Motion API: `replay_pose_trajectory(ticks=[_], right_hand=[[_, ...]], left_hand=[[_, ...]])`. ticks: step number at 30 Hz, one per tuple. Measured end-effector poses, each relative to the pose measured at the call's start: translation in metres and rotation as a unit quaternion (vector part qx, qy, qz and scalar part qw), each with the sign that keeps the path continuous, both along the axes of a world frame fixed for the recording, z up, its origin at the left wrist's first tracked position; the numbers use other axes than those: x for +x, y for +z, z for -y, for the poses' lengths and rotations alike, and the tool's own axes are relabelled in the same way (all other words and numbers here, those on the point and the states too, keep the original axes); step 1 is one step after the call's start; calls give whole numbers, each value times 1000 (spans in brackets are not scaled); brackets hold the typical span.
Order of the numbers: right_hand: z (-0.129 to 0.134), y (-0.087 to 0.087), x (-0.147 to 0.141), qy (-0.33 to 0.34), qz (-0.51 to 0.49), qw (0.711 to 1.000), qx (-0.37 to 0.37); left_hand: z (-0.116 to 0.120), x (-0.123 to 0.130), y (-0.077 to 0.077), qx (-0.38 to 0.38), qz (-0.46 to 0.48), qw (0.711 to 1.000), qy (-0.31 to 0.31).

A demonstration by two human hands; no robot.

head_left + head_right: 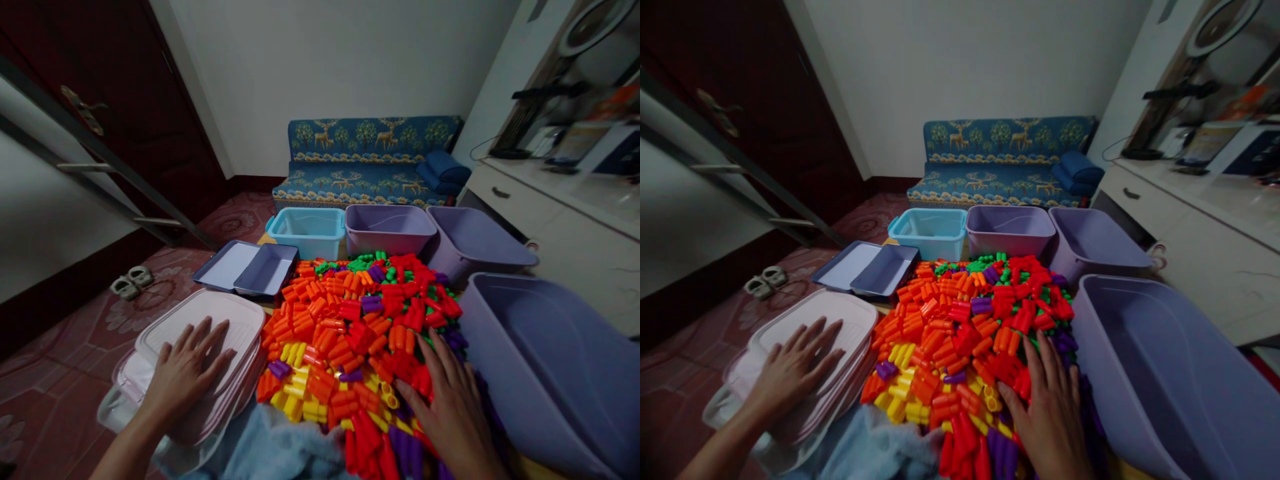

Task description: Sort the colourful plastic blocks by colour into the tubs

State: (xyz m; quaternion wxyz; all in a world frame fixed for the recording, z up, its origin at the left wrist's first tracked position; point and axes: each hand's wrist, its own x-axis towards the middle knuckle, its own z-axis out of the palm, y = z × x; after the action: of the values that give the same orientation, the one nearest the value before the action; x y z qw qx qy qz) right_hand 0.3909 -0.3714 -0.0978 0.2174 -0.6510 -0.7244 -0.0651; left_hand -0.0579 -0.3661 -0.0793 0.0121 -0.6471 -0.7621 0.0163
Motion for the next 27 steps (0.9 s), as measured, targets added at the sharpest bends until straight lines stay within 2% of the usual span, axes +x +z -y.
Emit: replay_pose_trajectory(ticks=[3, 5, 9, 11, 14, 17, 22, 25, 27], right_hand=[[-1, 5, 0, -3, 1, 1000, -6], [-3, 10, 0, -11, 0, 1000, -15], [-11, 18, 1, -3, -7, 1000, -22], [-15, 21, 2, -9, -6, 999, -37], [-21, 24, 3, -29, -8, 998, -64], [-27, 26, 3, -36, -33, 995, -82], [-39, 29, -2, -23, -142, 982, -122], [-45, 31, -5, -5, -223, 963, -154], [-49, 32, -6, -2, -279, 945, -169]], left_hand=[[-1, -3, 3, 17, 21, 999, -40], [-2, 4, 7, 47, 38, 994, -88], [-10, 49, 18, 100, 95, 971, -193], [-15, 79, 22, 70, 126, 962, -233], [-23, 117, 26, 37, 148, 958, -244], [-32, 142, 32, -5, 133, 963, -236], [-44, 172, 44, -29, 103, 972, -211], [-53, 184, 42, -25, 124, 967, -221], [-59, 189, 37, -16, 171, 957, -234]])
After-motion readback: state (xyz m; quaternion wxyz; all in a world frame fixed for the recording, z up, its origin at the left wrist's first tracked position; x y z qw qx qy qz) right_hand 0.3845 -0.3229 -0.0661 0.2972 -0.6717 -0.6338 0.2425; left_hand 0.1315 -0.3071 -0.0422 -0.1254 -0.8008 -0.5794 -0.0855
